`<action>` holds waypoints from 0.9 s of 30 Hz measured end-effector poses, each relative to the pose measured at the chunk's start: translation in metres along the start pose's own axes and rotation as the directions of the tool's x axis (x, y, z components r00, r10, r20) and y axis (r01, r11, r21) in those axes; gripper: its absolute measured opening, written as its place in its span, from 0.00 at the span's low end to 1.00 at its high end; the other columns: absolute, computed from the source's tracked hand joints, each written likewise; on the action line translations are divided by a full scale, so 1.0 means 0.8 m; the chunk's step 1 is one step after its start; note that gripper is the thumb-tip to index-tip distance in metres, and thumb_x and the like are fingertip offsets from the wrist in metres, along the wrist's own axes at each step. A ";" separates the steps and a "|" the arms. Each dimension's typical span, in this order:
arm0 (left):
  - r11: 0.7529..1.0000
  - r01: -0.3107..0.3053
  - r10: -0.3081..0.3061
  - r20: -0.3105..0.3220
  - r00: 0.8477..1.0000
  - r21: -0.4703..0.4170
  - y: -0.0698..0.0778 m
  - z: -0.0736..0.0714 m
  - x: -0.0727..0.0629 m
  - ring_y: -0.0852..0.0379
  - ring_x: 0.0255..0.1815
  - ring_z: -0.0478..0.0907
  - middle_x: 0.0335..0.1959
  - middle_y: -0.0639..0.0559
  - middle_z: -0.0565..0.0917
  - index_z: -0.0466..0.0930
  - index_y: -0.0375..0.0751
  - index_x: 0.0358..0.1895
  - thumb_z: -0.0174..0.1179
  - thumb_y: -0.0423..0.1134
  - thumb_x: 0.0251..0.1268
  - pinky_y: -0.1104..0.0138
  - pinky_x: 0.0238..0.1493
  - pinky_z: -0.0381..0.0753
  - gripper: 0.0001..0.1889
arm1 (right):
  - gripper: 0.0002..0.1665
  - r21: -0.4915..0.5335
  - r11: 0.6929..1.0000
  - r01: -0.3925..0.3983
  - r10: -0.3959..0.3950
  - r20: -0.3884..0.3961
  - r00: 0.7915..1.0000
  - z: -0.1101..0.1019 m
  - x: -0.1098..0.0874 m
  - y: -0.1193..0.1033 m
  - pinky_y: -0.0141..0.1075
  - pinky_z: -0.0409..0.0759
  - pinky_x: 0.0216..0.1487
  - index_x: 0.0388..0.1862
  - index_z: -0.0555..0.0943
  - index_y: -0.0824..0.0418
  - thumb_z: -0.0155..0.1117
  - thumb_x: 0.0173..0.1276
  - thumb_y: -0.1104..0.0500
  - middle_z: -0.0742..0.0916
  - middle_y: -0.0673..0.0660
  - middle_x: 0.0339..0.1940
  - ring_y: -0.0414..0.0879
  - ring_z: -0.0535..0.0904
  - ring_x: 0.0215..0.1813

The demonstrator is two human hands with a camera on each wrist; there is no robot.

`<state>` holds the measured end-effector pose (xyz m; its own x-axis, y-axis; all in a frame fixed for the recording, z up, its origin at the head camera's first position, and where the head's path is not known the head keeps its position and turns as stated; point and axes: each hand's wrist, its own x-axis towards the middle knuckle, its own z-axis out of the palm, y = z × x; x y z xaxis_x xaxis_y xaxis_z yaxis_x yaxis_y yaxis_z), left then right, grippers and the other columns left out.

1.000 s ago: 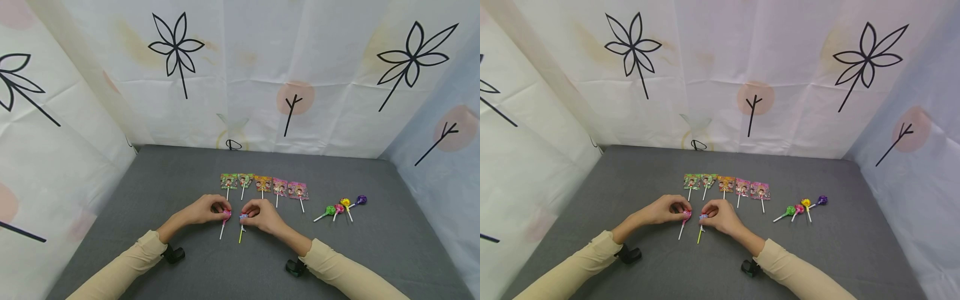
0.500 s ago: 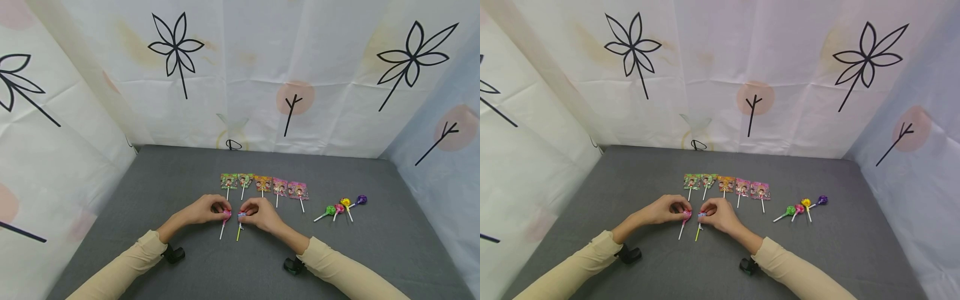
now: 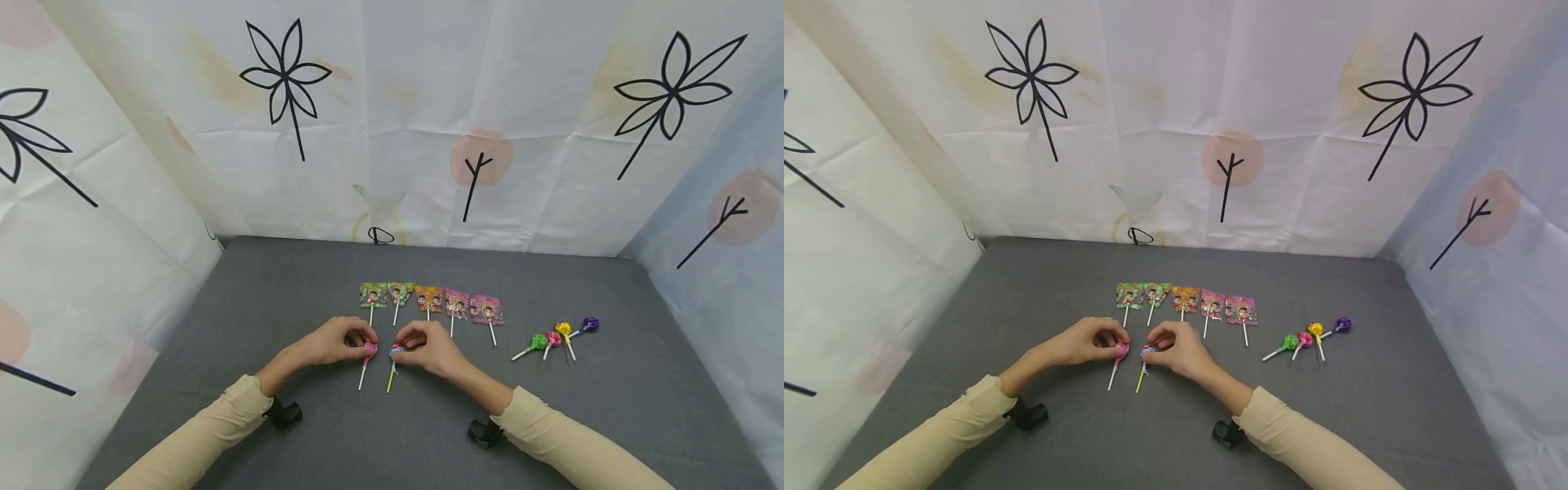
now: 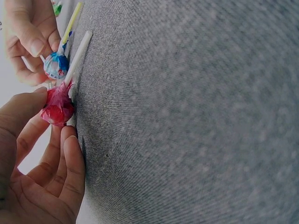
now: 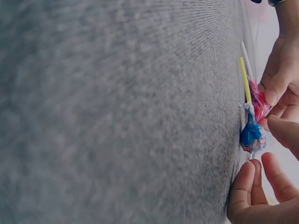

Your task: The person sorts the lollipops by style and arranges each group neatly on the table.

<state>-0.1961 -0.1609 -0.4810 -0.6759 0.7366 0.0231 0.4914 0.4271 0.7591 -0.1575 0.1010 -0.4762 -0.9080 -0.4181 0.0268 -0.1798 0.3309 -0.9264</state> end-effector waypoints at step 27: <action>0.997 -0.068 0.069 -0.024 0.997 0.020 -0.005 0.001 -0.007 0.63 0.39 0.80 0.41 0.59 0.81 0.87 0.44 0.51 0.67 0.38 0.70 0.66 0.41 0.81 0.10 | 0.16 0.100 0.995 0.006 -0.004 -0.015 1.000 -0.111 -0.097 0.007 0.38 0.82 0.42 0.51 0.81 0.75 0.67 0.73 0.63 0.84 0.70 0.46 0.63 0.83 0.45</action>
<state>-0.1935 -0.1661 -0.4848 -0.6538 0.7512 0.0910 0.5470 0.3861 0.7428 -0.1217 0.2106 -0.4503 -0.9129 -0.4065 0.0366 -0.1462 0.2420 -0.9592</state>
